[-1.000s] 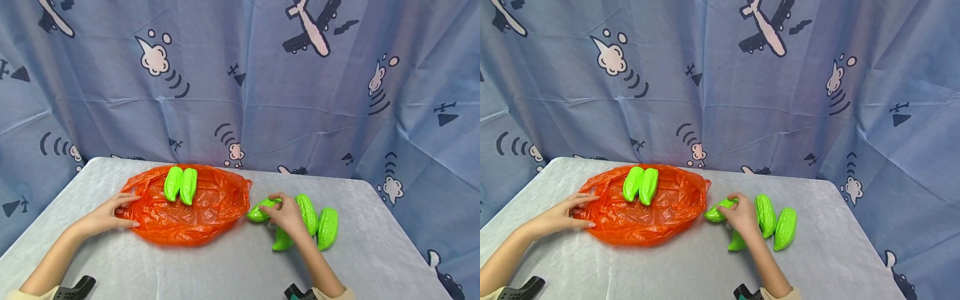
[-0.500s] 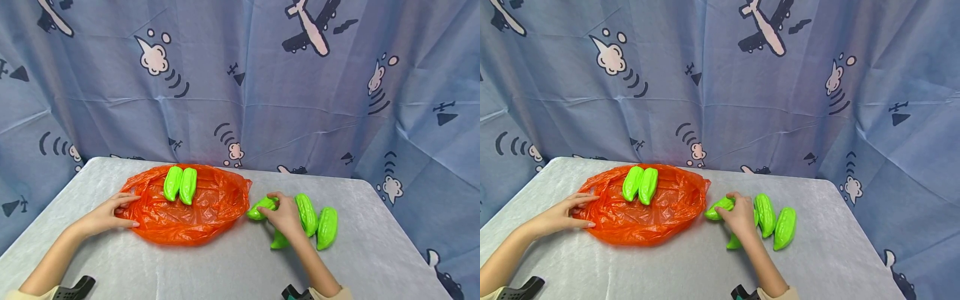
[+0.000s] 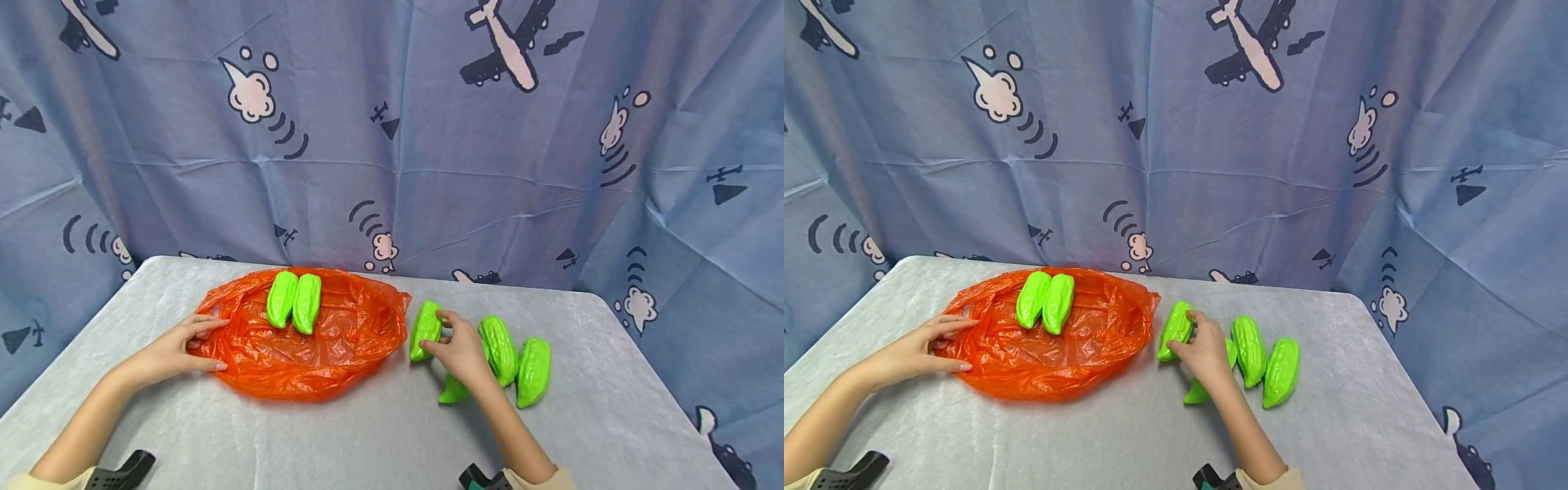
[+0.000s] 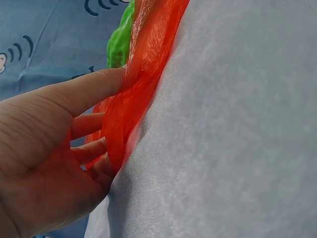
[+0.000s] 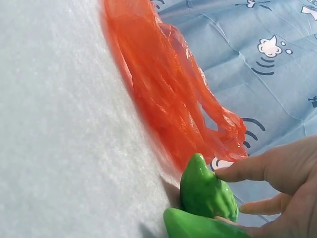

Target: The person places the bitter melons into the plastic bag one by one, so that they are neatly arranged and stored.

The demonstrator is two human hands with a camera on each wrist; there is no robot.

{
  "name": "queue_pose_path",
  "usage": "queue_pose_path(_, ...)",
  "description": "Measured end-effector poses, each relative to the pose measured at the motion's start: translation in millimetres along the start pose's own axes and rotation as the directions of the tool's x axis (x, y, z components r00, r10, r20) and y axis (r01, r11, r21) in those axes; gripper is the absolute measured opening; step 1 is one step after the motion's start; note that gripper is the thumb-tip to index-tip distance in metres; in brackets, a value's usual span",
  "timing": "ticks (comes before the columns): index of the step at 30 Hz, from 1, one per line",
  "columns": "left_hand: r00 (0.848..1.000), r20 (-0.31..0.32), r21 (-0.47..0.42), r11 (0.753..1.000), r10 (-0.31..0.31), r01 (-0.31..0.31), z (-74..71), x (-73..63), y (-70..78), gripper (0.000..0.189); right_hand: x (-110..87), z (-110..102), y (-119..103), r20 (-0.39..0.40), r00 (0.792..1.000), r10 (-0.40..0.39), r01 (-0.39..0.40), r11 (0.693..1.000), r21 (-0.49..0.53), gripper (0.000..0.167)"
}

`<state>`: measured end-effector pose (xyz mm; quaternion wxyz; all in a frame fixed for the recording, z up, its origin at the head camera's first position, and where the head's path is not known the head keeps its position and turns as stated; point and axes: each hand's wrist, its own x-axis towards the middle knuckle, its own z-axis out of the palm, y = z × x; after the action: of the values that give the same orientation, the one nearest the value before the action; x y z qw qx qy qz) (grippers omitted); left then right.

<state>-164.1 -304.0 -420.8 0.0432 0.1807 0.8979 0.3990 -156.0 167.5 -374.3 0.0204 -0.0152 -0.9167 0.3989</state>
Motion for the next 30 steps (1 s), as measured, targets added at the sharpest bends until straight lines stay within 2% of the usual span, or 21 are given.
queue_pose_path(3,1.0,0.0,0.0,1.0,-0.005,0.005,-0.4,-0.1,1.1,0.073,0.0,1,-1,-0.003,1.0,-0.007,0.007,1.0,-0.02,0.069)
queue_pose_path(10,1.0,0.002,0.005,1.0,0.002,-0.002,-0.5,-0.1,0.5,0.073,0.6,6,-2,-0.011,0.999,-0.038,0.036,0.989,-0.141,0.074)
queue_pose_path(15,1.0,-0.002,0.005,1.0,0.0,0.0,-0.2,-0.2,-1.0,0.073,0.3,8,-6,0.005,1.0,-0.028,0.028,0.987,-0.157,0.077)
queue_pose_path(20,1.0,-0.002,0.002,1.0,-0.003,0.003,0.2,-0.1,-0.1,0.073,-0.4,7,-8,0.041,0.999,-0.009,0.013,0.995,-0.095,0.081)
queue_pose_path(24,1.0,-0.003,0.01,1.0,-0.01,0.01,0.1,-0.2,1.3,0.073,-0.3,8,-10,0.061,0.997,0.048,-0.048,0.999,0.0,0.085)
queue_pose_path(30,1.0,-0.006,0.021,1.0,0.003,-0.003,0.6,-0.2,2.3,0.073,0.9,14,-10,0.056,0.989,0.14,-0.148,0.968,0.204,0.084)
